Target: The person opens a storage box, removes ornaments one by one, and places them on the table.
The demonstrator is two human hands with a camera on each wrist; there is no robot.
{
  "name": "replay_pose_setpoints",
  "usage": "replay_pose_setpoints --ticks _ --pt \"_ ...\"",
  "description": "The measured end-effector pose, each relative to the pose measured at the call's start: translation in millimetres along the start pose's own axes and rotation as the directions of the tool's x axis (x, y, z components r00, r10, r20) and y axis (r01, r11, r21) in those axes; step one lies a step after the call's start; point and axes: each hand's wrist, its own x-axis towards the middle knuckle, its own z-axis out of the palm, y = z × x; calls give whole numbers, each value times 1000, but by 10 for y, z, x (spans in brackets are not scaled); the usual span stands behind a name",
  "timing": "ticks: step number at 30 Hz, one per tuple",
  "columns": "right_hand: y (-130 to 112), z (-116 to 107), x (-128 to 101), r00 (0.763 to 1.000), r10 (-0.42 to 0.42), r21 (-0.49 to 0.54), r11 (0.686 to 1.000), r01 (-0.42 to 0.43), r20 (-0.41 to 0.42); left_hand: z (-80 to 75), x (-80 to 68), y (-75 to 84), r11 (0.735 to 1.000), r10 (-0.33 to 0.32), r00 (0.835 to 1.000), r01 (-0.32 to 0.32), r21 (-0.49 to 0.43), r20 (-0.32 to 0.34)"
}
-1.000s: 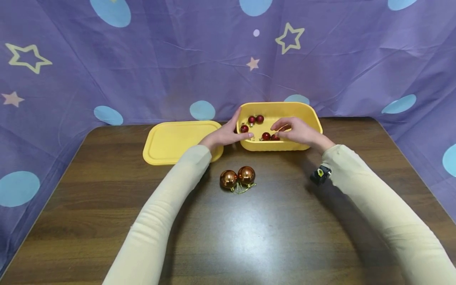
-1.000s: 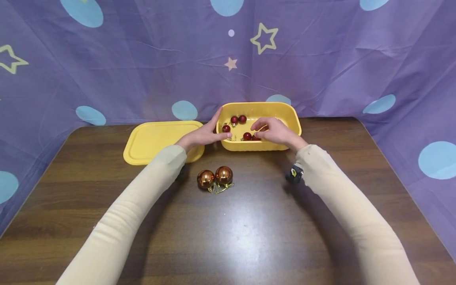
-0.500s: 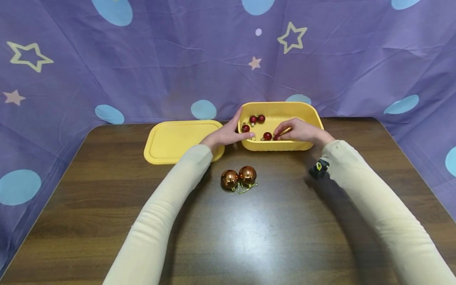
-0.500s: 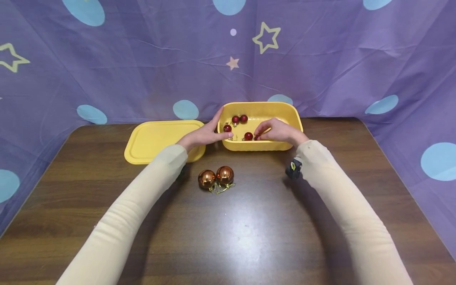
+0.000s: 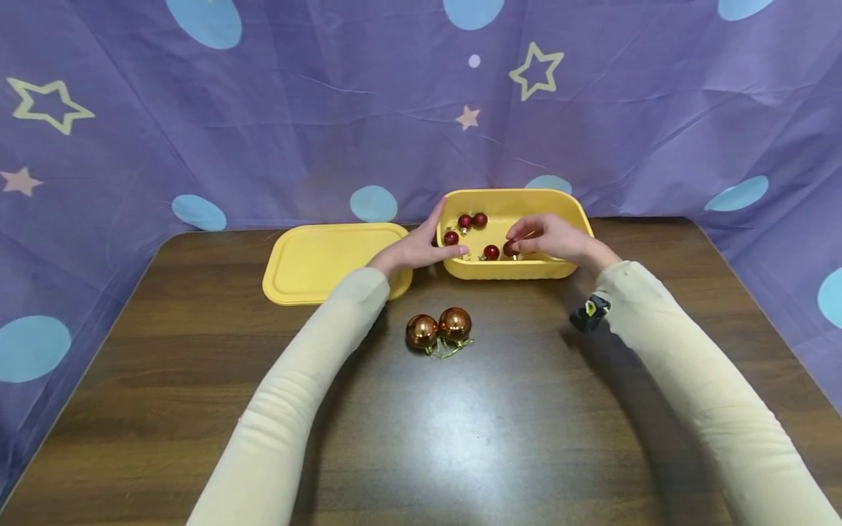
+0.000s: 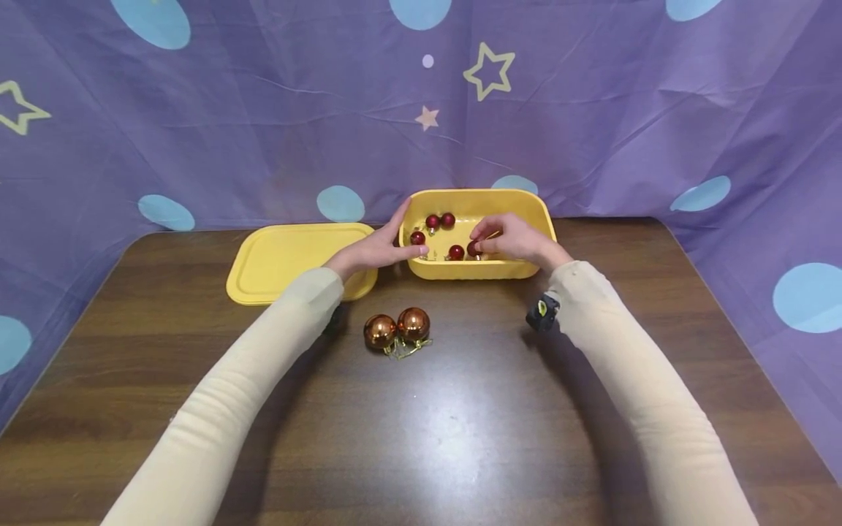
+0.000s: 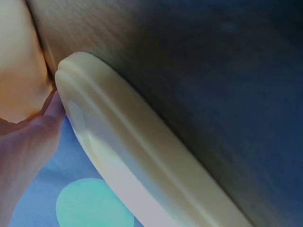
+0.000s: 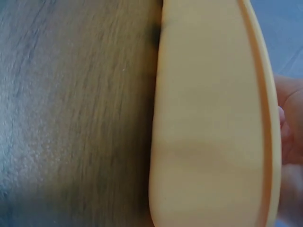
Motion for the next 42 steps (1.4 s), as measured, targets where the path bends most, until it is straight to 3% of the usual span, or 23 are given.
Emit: replay_pose_setpoints --ticks 5,15,25,32,42 --pt "-29 -11 -44 999 -12 154 988 18 -41 -17 -9 14 999 -17 1000 17 32 -1" --pt "-170 43 -162 990 -94 181 977 112 -105 -27 -11 12 1000 -26 1000 25 15 5" --pt "-249 160 -259 979 -143 177 970 168 -143 -31 -49 6 996 -53 998 52 -73 -16" --pt "-295 248 -349 967 -212 155 960 233 -140 -32 -55 -34 972 0 1000 -5 -234 -24" --pt "-374 337 -533 961 -265 181 944 275 -75 -5 -37 -54 965 -4 999 -10 -263 -52"
